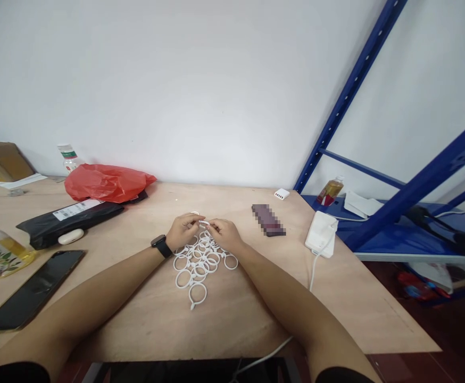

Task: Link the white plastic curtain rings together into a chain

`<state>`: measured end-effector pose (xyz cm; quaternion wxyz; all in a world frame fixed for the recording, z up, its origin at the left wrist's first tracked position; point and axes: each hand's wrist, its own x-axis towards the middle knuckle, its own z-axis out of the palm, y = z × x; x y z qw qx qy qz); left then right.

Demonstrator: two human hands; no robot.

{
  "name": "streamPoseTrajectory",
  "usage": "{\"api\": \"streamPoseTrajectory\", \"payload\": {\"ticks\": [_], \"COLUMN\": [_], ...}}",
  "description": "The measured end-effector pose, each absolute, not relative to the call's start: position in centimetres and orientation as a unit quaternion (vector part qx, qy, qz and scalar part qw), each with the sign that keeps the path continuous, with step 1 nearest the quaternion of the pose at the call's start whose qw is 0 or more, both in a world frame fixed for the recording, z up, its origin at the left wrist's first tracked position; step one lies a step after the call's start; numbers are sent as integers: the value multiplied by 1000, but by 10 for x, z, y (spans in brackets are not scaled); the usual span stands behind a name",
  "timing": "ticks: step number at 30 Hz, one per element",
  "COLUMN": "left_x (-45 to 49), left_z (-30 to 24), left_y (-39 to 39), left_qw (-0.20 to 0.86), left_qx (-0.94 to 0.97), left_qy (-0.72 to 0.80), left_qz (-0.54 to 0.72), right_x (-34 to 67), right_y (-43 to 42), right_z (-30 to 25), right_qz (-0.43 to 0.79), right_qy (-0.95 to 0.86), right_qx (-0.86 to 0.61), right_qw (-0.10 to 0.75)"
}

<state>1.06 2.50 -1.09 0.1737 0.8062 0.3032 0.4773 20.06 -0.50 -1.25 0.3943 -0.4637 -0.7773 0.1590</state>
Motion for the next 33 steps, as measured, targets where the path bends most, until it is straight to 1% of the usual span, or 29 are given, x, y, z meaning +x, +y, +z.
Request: {"api": "streamPoseTrajectory", "payload": {"ticks": [4,11,13,17,19,22,26,28,30,33], "left_x": [10,7,5,0,-4,-9,-10,-9,-8,-7], "left_z": [-6,-6,-8,-14,-18,-24,-29,-29,-27,-23], "left_y": [23,26,28,39,46,55,59,57,56,52], "left_qw": [155,153,147,120,101,97,143,155,141,114], "left_qx": [813,823,814,772,762,765,776,777,780,787], "left_qy": [301,266,280,356,401,467,495,491,482,452], "left_qz": [474,477,488,513,498,433,363,362,373,405], "right_x": [199,196,197,205,211,218,221,220,219,219], "right_y": [-5,-8,-7,2,7,14,17,16,14,13], "right_z": [-11,-10,-12,-19,-22,-25,-26,-26,-25,-24], "right_qz": [147,147,153,161,148,134,108,86,74,75], "right_qy": [-794,-815,-801,-732,-708,-705,-720,-725,-727,-730], "right_qx": [-447,-415,-425,-481,-511,-546,-597,-616,-626,-625], "right_qw": [386,375,393,455,464,431,337,297,272,267]}}
